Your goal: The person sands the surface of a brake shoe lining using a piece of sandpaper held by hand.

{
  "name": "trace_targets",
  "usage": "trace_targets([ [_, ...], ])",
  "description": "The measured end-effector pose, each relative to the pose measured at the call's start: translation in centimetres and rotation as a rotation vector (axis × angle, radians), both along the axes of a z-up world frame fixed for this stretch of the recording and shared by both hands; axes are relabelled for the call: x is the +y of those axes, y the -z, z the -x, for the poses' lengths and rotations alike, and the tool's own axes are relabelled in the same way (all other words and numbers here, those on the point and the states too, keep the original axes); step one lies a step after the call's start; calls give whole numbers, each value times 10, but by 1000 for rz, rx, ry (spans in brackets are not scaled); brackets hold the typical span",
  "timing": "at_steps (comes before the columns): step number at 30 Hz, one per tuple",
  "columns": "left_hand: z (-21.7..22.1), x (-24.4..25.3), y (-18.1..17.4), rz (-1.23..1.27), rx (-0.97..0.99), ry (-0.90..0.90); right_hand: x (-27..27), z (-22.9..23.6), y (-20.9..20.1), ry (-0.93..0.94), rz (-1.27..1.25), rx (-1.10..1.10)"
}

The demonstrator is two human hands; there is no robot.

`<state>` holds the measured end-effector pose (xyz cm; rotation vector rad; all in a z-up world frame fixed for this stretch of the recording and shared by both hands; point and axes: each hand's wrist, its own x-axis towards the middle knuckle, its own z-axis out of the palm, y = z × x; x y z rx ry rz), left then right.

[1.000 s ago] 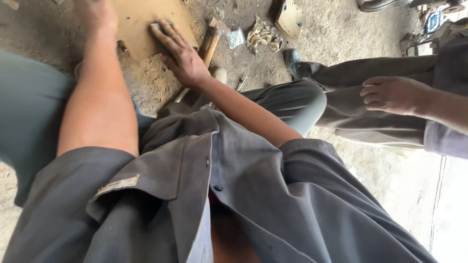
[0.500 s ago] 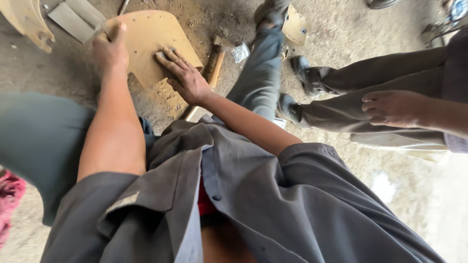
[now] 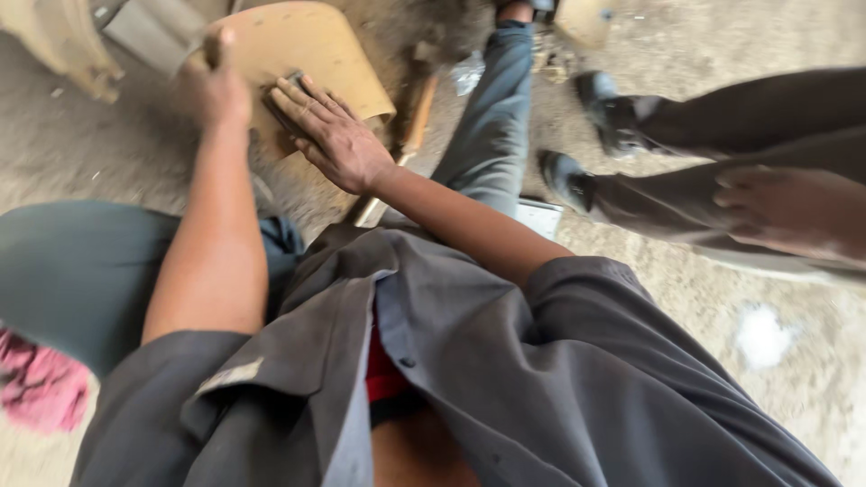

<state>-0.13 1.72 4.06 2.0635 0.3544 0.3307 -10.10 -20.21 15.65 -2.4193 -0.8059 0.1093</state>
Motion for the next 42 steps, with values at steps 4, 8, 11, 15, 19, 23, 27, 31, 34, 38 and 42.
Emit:
trace_targets([
  [4, 16, 2, -12, 170, 28, -22, 13, -5, 29, -36, 219, -25],
  [8, 50, 17, -36, 407, 133, 3, -41, -46, 134, 409, -364, 641],
  [11, 60, 24, -45, 441, 241, -55, -77, -58, 182, 741, -699, 1058],
  [15, 57, 30, -41, 526, 227, -39, -62, -49, 177, 940, -697, 1082],
  [19, 56, 39, -31, 583, 203, -57, -40, -38, 105, 413, -160, 303],
  [23, 54, 38, -40, 535, 186, -28, -7, -15, 30, 5, 106, 236],
  [27, 53, 32, -45, 377, 235, 7, -30, -50, 63, -16, 78, 128],
  [31, 55, 26, -50, 376, 200, 8, -59, -76, 86, 644, -676, 1038],
  [34, 50, 28, -50, 346, 179, 6, -34, -67, 74, 439, -634, 691],
  [38, 52, 36, -42, 130, 269, -63, 5, -38, 70, -119, -58, -47],
  [42, 68, 49, -33, -104, 360, -112, -16, -80, 149, 224, 19, 524],
])
